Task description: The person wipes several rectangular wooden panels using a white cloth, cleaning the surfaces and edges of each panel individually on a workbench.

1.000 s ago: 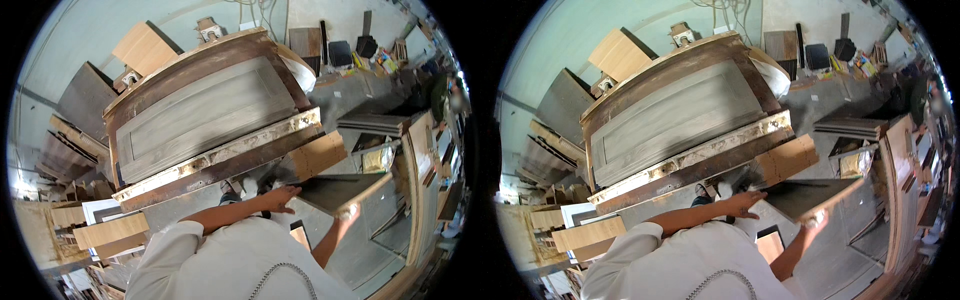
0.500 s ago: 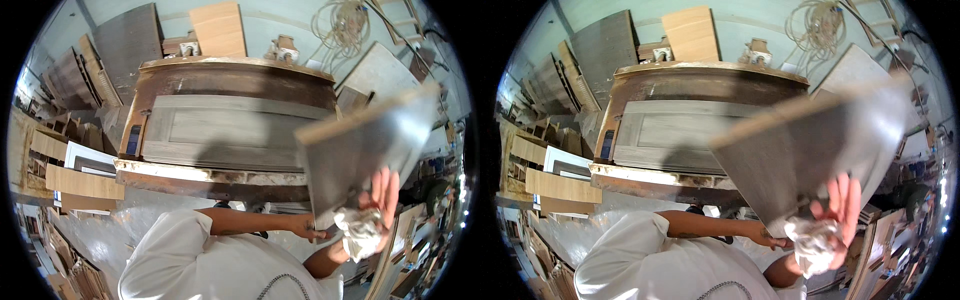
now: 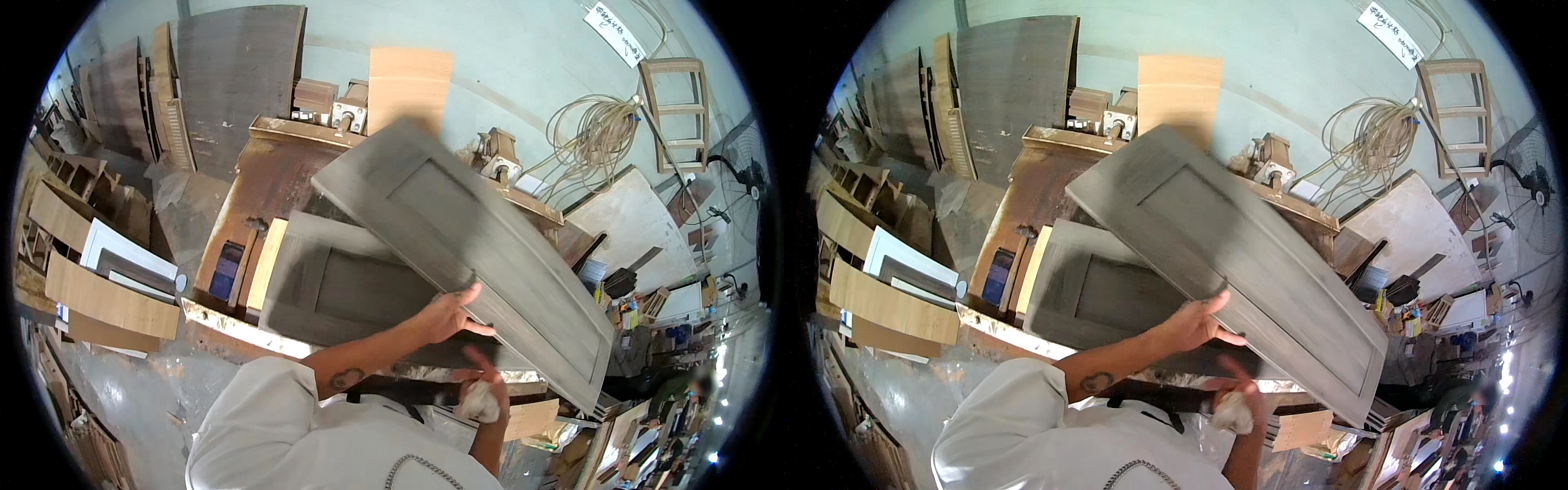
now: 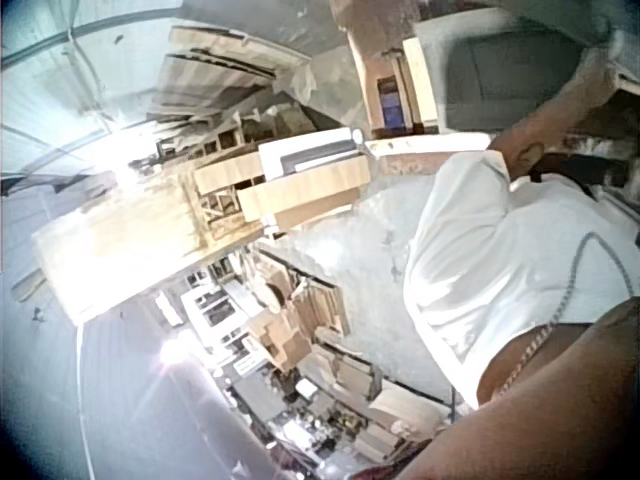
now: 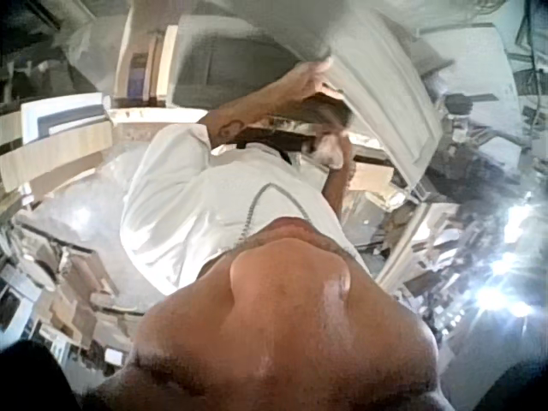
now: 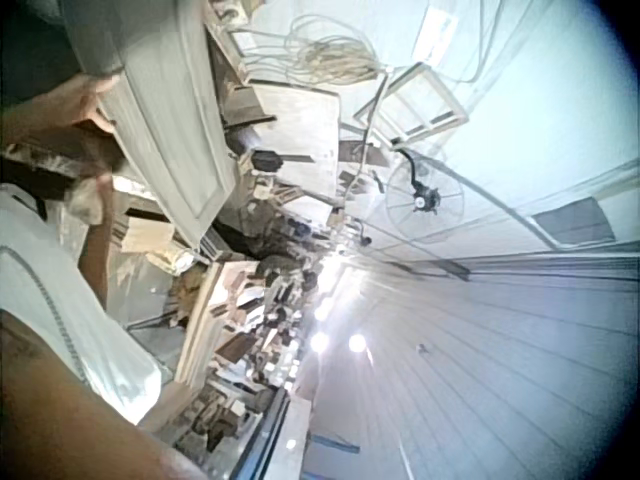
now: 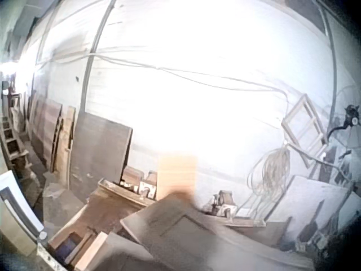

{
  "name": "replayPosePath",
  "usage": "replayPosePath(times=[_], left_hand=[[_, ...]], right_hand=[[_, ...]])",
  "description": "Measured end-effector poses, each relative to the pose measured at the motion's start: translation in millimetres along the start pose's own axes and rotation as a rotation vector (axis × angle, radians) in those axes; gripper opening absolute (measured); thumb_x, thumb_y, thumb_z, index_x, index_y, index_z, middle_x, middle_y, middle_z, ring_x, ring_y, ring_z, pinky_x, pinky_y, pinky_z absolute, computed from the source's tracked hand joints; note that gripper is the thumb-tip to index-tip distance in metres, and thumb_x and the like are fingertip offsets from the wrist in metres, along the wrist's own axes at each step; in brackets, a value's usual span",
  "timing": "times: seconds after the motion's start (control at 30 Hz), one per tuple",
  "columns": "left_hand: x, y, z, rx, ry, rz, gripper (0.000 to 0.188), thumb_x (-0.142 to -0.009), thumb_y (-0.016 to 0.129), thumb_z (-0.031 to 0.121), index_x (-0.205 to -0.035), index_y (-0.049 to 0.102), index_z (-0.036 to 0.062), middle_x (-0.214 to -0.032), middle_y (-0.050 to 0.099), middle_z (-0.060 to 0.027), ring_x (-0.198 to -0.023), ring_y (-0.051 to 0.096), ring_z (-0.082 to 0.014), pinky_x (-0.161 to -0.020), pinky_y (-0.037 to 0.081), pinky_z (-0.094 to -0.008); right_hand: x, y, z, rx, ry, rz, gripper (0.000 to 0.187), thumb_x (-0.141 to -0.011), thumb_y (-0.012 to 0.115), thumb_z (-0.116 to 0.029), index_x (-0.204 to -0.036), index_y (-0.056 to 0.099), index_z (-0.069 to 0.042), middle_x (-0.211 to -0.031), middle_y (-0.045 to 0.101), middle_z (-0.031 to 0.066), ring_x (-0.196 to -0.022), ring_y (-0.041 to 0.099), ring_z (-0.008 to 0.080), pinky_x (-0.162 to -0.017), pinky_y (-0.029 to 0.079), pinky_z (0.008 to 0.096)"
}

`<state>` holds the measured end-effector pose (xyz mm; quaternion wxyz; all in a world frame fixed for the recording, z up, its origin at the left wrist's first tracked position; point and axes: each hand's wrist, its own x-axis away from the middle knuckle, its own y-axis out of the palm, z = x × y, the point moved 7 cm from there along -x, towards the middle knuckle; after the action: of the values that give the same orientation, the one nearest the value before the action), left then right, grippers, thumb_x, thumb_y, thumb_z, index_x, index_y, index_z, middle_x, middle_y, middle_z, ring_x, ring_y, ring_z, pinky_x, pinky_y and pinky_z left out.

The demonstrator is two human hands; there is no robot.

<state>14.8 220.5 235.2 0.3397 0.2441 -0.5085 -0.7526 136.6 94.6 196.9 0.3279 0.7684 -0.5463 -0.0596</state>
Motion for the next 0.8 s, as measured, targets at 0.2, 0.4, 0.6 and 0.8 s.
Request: replayPosePath(times=[0.2,0.4,0.6,0.8], left_hand=[[-31,-79,51,0.175,0.06,0.231,0.046,-0.093,0.054,0.027,-0.126,0.038,-0.0017,-0.124,0.047,-0.0177,-0.113,0.051,-0.0344,-0.089,0.053,-0.0516],[-88,-137,81,0.26,0.116,0.319,0.043,-0.094,0.051,0.023,-0.123,0.036,-0.005,-0.122,0.045,-0.0205,-0.109,0.052,-0.0362,-0.093,0.05,-0.0534],[-135,-176,115,0.313,0.15,0.49,0.043,-0.096,0.047,0.025,-0.125,0.034,-0.0039,-0.126,0.039,-0.0209,-0.11,0.05,-0.0373,-0.096,0.048,-0.052],[-114,-165,98,-0.077,-0.31,0.409,0.073,-0.095,0.033,0.052,-0.138,0.024,-0.0061,-0.117,0.057,-0.0257,-0.106,0.059,-0.0362,-0.089,0.049,-0.047]], right_hand=[[-72,-118,-81,-0.234,-0.263,0.683,0.045,-0.089,0.048,-0.055,-0.075,0.059,-0.013,-0.057,0.057,0.0008,-0.045,0.056,0.017,-0.04,0.049,0.0285],[-196,-177,-103,-0.499,-0.163,0.639,0.018,-0.092,0.049,-0.023,-0.091,0.06,-0.009,-0.07,0.061,0.0047,-0.062,0.063,0.0202,-0.058,0.055,0.034],[-297,-229,-116,-0.372,-0.111,0.367,0.025,-0.097,0.039,-0.021,-0.106,0.057,-0.005,-0.093,0.065,0.0064,-0.085,0.063,0.0224,-0.078,0.053,0.038],[-313,-211,-98,-0.037,0.305,0.639,0.051,-0.08,0.063,-0.056,-0.098,0.065,-0.008,-0.075,0.065,0.0049,-0.069,0.062,0.0208,-0.063,0.051,0.0362]])
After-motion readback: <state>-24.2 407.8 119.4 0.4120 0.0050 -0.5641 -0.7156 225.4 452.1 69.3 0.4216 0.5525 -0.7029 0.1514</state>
